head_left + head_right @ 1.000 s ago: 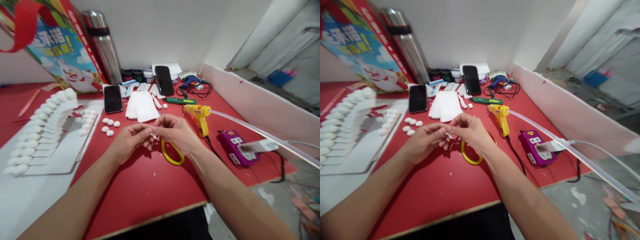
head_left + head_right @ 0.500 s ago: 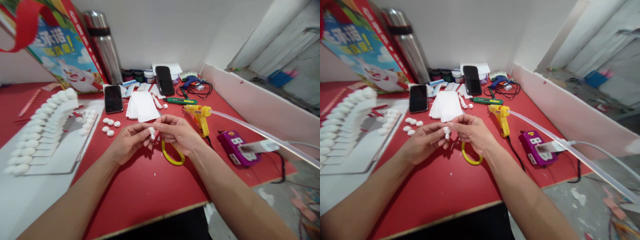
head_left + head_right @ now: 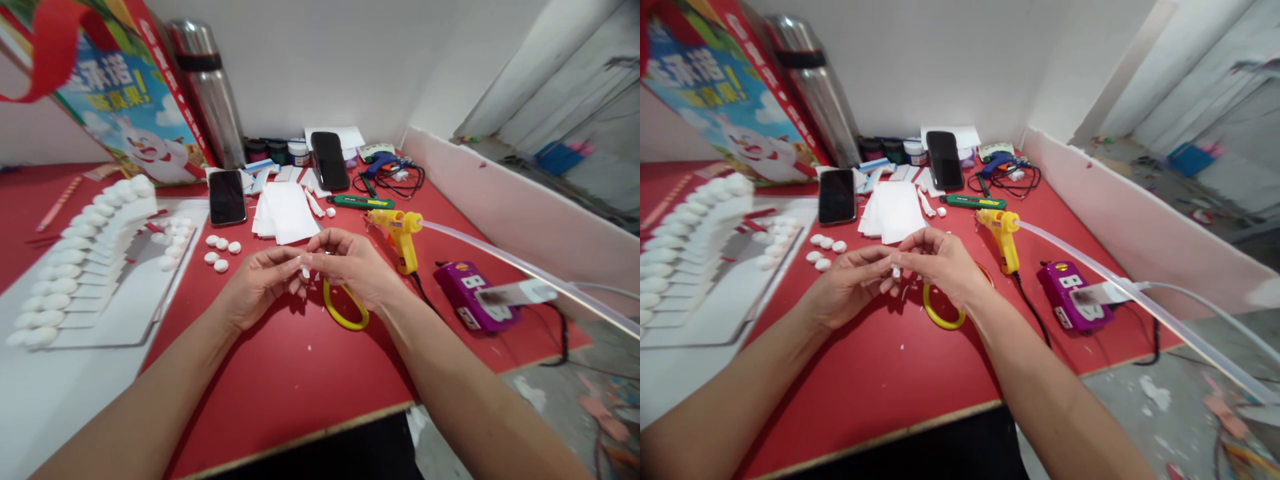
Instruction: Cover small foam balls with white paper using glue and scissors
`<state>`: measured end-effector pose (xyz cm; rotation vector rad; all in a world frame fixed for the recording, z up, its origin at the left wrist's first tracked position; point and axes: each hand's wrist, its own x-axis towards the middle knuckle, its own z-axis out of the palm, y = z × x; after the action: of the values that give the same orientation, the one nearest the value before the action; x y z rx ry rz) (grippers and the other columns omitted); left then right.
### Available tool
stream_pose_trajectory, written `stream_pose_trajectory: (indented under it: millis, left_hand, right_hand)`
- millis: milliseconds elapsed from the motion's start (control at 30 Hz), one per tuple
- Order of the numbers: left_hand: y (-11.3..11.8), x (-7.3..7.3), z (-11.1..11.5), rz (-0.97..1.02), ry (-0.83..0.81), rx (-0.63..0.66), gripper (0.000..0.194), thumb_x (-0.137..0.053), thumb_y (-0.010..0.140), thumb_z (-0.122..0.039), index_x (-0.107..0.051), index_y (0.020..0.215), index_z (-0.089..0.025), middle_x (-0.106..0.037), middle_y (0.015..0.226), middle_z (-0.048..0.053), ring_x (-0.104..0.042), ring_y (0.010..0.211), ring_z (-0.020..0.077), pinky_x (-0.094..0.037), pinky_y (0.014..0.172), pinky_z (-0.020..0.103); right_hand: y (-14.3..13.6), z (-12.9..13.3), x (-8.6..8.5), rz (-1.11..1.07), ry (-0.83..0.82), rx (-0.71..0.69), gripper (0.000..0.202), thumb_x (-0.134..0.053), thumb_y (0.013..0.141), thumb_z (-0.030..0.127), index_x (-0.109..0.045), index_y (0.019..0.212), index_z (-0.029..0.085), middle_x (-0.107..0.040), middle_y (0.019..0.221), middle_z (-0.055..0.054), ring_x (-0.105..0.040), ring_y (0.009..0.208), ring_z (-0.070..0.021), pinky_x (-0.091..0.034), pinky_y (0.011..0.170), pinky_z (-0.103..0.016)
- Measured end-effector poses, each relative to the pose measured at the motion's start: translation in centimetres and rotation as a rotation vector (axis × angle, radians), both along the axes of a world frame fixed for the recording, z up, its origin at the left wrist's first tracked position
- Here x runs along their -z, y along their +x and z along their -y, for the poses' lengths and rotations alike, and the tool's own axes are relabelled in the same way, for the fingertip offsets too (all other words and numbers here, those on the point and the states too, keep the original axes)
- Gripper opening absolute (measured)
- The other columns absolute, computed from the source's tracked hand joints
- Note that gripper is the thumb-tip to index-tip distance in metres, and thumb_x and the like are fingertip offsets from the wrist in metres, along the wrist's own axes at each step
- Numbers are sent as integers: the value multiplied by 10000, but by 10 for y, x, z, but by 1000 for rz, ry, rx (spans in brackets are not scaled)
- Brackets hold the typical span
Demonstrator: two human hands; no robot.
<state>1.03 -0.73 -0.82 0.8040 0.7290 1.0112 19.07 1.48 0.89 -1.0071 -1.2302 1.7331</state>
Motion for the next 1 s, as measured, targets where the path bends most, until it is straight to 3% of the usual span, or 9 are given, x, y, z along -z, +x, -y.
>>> stream_pose_trajectory:
  millis: [300,567,1000]
  left_hand:
    - [1,-2,1,12,-14,-8,134,-800,809,-216,-790,898,-117,-634,682,21,-536,548,74,-574,604,230]
    - [1,-3,1,80,-39,-19,173,-806,792,-194,-800,948,-119,-622,709,16,-516,568,72,-582,609,243]
    - [0,-3,0,31,-50,-19,165,-804,808,-246,-748,795,-92,-660,740,46,-538,568,82,-563,604,238]
  right_hand:
    - [0,-1,2,-12,-22,-4,343,-884,727,359,-632,862,168,-628,659,28,-483,518,-49,-267,448,-176]
    - [3,-2,-3,-194,-170,-53,317,-890,707,293,-638,840,153,-520,602,72,-267,451,-4,-146,427,-172]
    - [1,-3,2,-96,-136,-9,331,-907,676,294,-658,841,154,-617,640,27,-348,449,-11,-171,421,-173]
